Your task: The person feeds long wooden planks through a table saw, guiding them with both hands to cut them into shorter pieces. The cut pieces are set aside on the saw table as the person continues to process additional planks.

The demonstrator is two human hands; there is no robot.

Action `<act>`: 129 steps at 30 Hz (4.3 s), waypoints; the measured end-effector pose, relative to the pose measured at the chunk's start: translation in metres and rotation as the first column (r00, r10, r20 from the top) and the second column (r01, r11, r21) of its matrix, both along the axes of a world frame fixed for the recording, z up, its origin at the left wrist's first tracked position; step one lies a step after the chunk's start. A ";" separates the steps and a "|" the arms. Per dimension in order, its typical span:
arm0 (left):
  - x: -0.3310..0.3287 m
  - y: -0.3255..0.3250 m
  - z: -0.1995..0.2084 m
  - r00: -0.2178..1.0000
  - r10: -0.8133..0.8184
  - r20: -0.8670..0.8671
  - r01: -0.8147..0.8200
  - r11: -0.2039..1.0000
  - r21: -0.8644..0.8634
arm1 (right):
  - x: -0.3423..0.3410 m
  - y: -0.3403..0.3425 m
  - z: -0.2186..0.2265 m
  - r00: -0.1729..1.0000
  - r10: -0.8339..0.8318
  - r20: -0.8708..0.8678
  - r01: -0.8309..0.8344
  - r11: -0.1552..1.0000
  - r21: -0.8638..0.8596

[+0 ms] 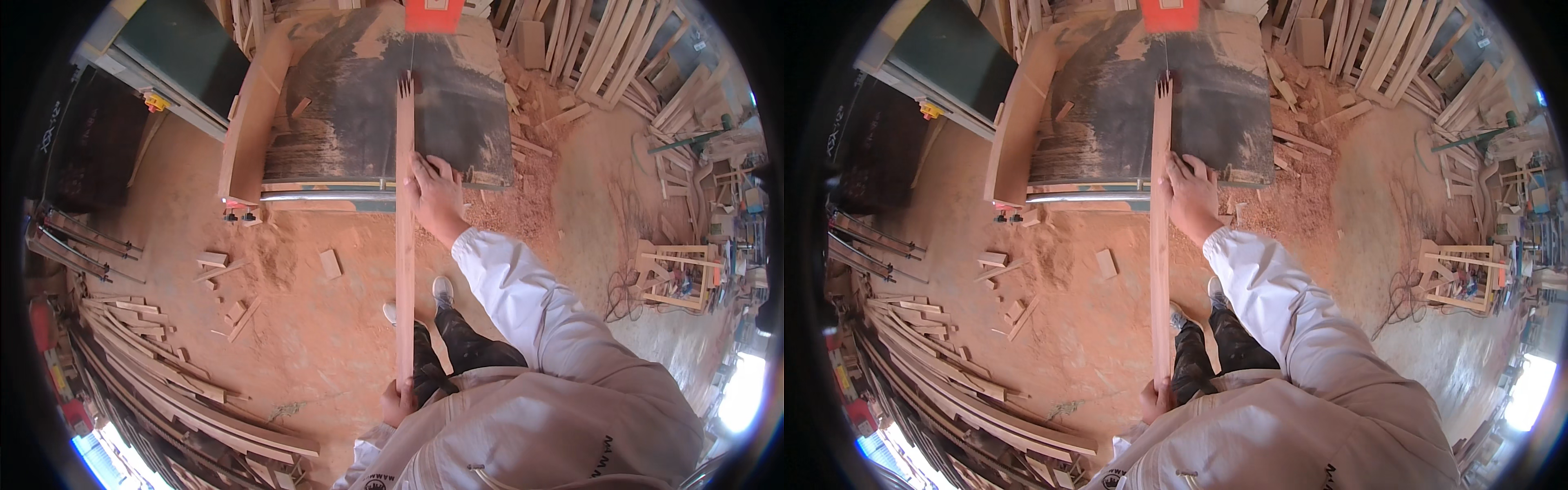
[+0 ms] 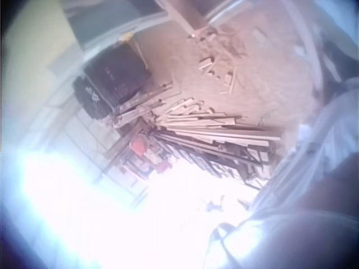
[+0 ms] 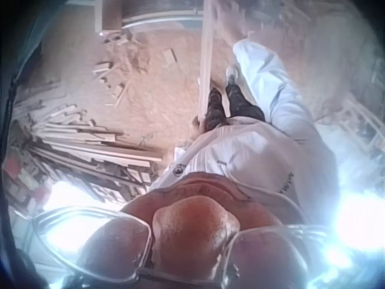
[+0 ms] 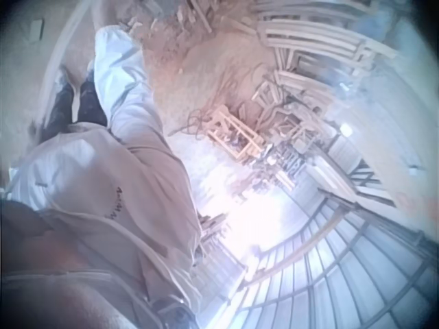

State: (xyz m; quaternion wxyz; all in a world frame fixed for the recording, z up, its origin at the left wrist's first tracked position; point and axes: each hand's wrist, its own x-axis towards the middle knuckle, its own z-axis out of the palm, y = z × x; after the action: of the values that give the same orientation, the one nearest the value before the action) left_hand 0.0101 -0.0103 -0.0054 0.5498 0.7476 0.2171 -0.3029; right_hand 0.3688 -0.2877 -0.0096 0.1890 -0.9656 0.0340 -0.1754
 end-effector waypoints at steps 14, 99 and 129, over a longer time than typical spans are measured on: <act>-0.059 0.046 0.003 0.994 -0.047 0.096 0.028 0.981 0.190 | -0.066 0.069 0.012 0.998 0.056 0.016 -0.057 0.883 0.465; -0.015 0.276 0.021 0.960 -0.175 -0.219 0.190 0.980 0.050 | -0.328 0.149 -0.043 0.751 0.529 -0.395 0.066 0.536 0.842; -0.034 0.109 0.041 0.990 -0.135 0.036 0.126 0.971 0.202 | -0.099 0.112 -0.011 0.988 0.054 -0.143 0.031 0.845 0.534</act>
State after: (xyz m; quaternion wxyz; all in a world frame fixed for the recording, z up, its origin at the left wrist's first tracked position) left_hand -0.0243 0.0990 0.0353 0.4562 0.8187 0.1832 -0.2966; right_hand 0.2693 -0.1754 -0.0206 0.4483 -0.8854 0.0901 -0.0837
